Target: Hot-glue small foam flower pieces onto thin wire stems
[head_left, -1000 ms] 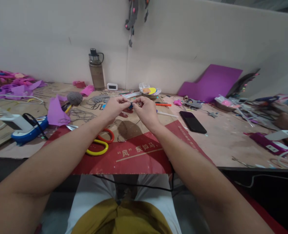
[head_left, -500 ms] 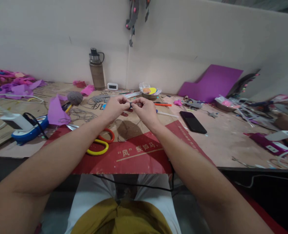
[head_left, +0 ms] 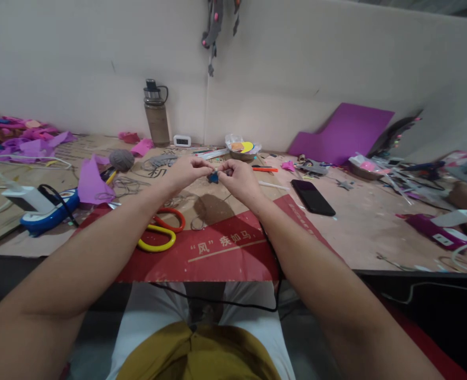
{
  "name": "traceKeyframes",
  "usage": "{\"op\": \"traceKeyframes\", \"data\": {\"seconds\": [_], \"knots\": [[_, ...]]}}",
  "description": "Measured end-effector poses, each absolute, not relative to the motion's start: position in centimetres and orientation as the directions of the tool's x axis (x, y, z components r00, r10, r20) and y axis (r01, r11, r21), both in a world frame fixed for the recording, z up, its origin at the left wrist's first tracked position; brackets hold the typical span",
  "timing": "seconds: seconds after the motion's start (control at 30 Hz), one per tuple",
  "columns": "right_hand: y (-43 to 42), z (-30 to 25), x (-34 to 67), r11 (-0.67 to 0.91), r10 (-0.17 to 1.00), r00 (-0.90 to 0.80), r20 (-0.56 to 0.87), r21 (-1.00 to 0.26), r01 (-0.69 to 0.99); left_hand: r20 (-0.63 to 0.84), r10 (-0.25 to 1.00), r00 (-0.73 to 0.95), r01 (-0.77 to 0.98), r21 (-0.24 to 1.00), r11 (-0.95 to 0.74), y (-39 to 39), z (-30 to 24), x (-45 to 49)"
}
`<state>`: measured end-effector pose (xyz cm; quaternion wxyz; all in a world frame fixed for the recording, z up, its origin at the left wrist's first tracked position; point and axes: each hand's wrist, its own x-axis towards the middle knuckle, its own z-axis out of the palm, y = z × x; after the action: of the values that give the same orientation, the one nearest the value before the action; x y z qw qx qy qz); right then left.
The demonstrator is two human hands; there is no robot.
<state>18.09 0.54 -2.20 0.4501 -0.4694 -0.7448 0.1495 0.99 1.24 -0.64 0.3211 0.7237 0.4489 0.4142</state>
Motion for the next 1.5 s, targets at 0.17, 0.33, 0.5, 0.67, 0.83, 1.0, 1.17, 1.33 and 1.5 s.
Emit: {"op": "traceKeyframes", "data": {"seconds": [0.17, 0.33, 0.5, 0.67, 0.83, 1.0, 1.17, 1.33, 1.5], "knots": [[0.4, -2.1, 18.1, 0.530, 0.815, -0.224, 0.534, -0.531, 0.661, 0.260, 0.919, 0.298, 0.486, 0.787, -0.380, 0.2, -0.1, 1.3], [0.5, -2.3, 18.1, 0.535, 0.808, -0.227, 0.544, -0.515, 0.670, 0.211, 0.930, 0.302, 0.450, 0.828, -0.334, -0.2, -0.1, 1.7], [0.4, -2.4, 18.0, 0.543, 0.802, -0.231, 0.550, -0.513, 0.665, 0.183, 0.947, 0.265, 0.457, 0.841, -0.290, -0.3, -0.2, 1.9], [0.4, -2.5, 18.2, 0.581, 0.788, -0.240, 0.567, -0.557, 0.593, 0.197, 0.950, 0.244, 0.412, 0.865, -0.286, -0.1, -0.4, 1.8], [0.5, -2.6, 18.2, 0.600, 0.769, -0.210, 0.605, -0.567, 0.565, 0.189, 0.951, 0.244, 0.266, 0.930, -0.253, 0.6, -1.1, 1.6], [0.3, -2.7, 18.0, 0.605, 0.759, -0.203, 0.618, -0.556, 0.570, 0.116, 0.970, 0.213, 0.192, 0.969, -0.158, 0.7, -1.2, 1.9], [0.1, -2.9, 17.9, 0.635, 0.717, -0.197, 0.668, -0.510, 0.581, 0.074, 0.981, 0.179, 0.131, 0.987, -0.099, 0.4, -0.9, 2.2], [0.1, -3.0, 17.8, 0.637, 0.707, -0.197, 0.680, -0.491, 0.594, 0.077, 0.979, 0.190, 0.029, 0.996, -0.084, 0.2, -0.8, 2.3], [0.1, -2.9, 17.9, 0.618, 0.722, -0.175, 0.669, -0.510, 0.599, 0.079, 0.970, 0.231, -0.025, 0.997, -0.075, 0.5, -1.0, 2.2]]}}
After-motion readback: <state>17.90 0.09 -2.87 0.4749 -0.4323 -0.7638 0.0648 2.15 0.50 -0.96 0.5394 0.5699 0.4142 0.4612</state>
